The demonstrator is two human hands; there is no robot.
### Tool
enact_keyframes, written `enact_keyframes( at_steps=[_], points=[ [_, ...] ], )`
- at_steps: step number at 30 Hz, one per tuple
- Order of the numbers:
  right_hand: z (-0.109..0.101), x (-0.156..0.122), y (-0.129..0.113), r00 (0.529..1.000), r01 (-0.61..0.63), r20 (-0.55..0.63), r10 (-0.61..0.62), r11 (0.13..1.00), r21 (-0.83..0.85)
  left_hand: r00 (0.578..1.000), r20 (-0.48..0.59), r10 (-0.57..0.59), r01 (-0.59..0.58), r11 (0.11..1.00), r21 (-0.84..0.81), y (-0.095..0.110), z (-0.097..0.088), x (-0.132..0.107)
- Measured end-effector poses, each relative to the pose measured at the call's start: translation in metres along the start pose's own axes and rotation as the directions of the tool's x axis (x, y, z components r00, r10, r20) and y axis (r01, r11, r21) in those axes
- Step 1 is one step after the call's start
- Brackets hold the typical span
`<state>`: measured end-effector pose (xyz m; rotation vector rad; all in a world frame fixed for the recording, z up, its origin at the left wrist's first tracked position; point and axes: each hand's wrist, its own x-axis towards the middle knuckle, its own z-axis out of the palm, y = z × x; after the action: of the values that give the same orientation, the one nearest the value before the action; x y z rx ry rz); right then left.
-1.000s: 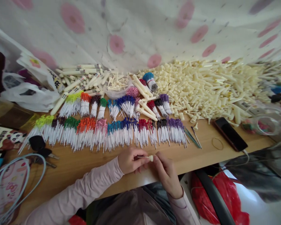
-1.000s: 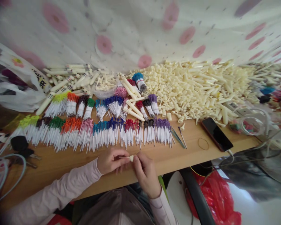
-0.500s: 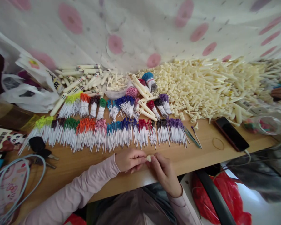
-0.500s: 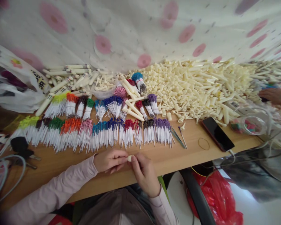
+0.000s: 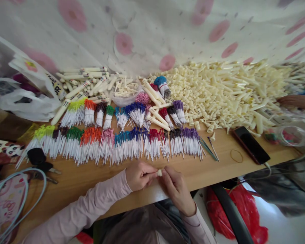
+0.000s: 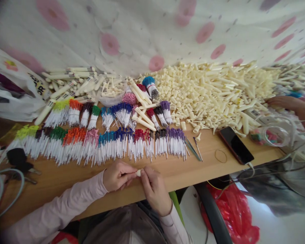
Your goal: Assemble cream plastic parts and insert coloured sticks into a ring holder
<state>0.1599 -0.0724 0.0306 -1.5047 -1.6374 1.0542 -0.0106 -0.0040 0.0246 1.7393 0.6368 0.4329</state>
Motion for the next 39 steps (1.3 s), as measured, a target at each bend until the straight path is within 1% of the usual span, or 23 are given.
enact_keyframes(
  at_steps=[3, 8, 13, 15, 17, 18, 20, 21, 22, 23, 24, 25, 27, 28, 29, 30, 31, 32, 33, 35, 36, 37, 39],
  points=[
    [0.000, 0.002, 0.000, 1.000, -0.021, 0.007, 0.021, 1.000, 0.010, 0.998, -0.042, 0.046, -0.044, 0.998, 0.047, 0.000, 0.001, 0.000],
    [0.000, 0.003, 0.001, 0.999, -0.052, 0.011, 0.052, 0.998, 0.030, 0.992, -0.098, 0.074, -0.058, 0.987, 0.153, -0.001, 0.006, -0.001],
    [-0.002, 0.003, 0.002, 0.994, -0.108, 0.027, 0.106, 0.993, 0.052, 0.972, -0.180, 0.149, -0.098, 0.960, 0.263, -0.008, 0.014, -0.002],
    [-0.003, 0.004, 0.002, 0.991, -0.132, 0.044, 0.129, 0.988, 0.076, 0.965, -0.206, 0.165, -0.094, 0.944, 0.318, -0.009, 0.015, -0.002],
    [-0.005, 0.006, 0.004, 0.987, -0.153, 0.063, 0.146, 0.979, 0.137, 0.965, -0.217, 0.143, -0.066, 0.942, 0.329, -0.008, 0.016, -0.001],
    [-0.006, 0.007, 0.005, 0.984, -0.169, 0.080, 0.156, 0.967, 0.192, 0.971, -0.215, 0.107, -0.039, 0.954, 0.296, -0.006, 0.017, -0.001],
    [-0.009, 0.011, 0.009, 0.972, -0.232, 0.131, 0.197, 0.901, 0.366, 0.982, -0.185, -0.035, 0.058, 0.991, 0.122, -0.003, 0.018, 0.001],
    [-0.011, 0.013, 0.012, 0.960, -0.277, 0.162, 0.226, 0.834, 0.477, 0.979, -0.160, -0.126, 0.127, 0.992, -0.005, -0.001, 0.018, 0.001],
    [-0.013, 0.016, 0.016, 0.948, -0.319, 0.193, 0.255, 0.738, 0.595, 0.967, -0.138, -0.213, 0.194, 0.971, -0.137, 0.001, 0.017, 0.002],
    [-0.015, 0.019, 0.020, 0.936, -0.347, 0.220, 0.274, 0.617, 0.706, 0.952, -0.142, -0.269, 0.232, 0.944, -0.236, 0.002, 0.014, 0.002],
    [-0.017, 0.022, 0.025, 0.926, -0.363, 0.253, 0.280, 0.482, 0.798, 0.938, -0.178, -0.298, 0.240, 0.927, -0.287, 0.004, 0.007, 0.002],
    [-0.019, 0.025, 0.029, 0.920, -0.371, 0.290, 0.265, 0.343, 0.863, 0.922, -0.238, -0.304, 0.231, 0.928, -0.292, 0.007, -0.002, 0.002],
    [-0.023, 0.030, 0.035, 0.914, -0.379, 0.353, 0.200, 0.111, 0.919, 0.873, -0.407, -0.268, 0.204, 0.959, -0.194, 0.017, -0.033, 0.003],
    [-0.025, 0.032, 0.036, 0.914, -0.381, 0.371, 0.166, 0.033, 0.924, 0.837, -0.493, -0.239, 0.210, 0.971, -0.113, 0.024, -0.053, 0.006],
    [-0.027, 0.033, 0.036, 0.912, -0.385, 0.383, 0.144, -0.017, 0.923, 0.786, -0.586, -0.199, 0.225, 0.974, -0.029, 0.032, -0.076, 0.009],
    [-0.029, 0.033, 0.035, 0.911, -0.386, 0.388, 0.138, -0.045, 0.921, 0.738, -0.659, -0.147, 0.258, 0.963, 0.073, 0.040, -0.100, 0.015],
    [-0.030, 0.034, 0.033, 0.909, -0.387, 0.391, 0.143, -0.055, 0.921, 0.704, -0.706, -0.083, 0.302, 0.934, 0.192, 0.047, -0.125, 0.022],
    [-0.031, 0.033, 0.030, 0.905, -0.390, 0.394, 0.157, -0.057, 0.919, 0.651, -0.759, -0.001, 0.357, 0.883, 0.305, 0.054, -0.149, 0.030],
    [-0.032, 0.033, 0.028, 0.903, -0.389, 0.393, 0.174, -0.059, 0.919, 0.612, -0.790, 0.040, 0.387, 0.856, 0.342, 0.059, -0.172, 0.038],
    [-0.032, 0.033, 0.024, 0.902, -0.371, 0.379, 0.206, -0.077, 0.925, 0.559, -0.823, 0.103, 0.434, 0.809, 0.396, 0.066, -0.206, 0.057],
    [-0.033, 0.033, 0.023, 0.904, -0.356, 0.367, 0.218, -0.089, 0.930, 0.544, -0.827, 0.139, 0.455, 0.779, 0.431, 0.067, -0.217, 0.065],
    [-0.033, 0.033, 0.023, 0.906, -0.344, 0.357, 0.227, -0.099, 0.934, 0.530, -0.829, 0.179, 0.470, 0.751, 0.463, 0.068, -0.224, 0.073],
    [-0.033, 0.034, 0.025, 0.903, -0.335, 0.350, 0.248, -0.101, 0.937, 0.521, -0.816, 0.251, 0.482, 0.702, 0.524, 0.068, -0.225, 0.084]
  ],
)
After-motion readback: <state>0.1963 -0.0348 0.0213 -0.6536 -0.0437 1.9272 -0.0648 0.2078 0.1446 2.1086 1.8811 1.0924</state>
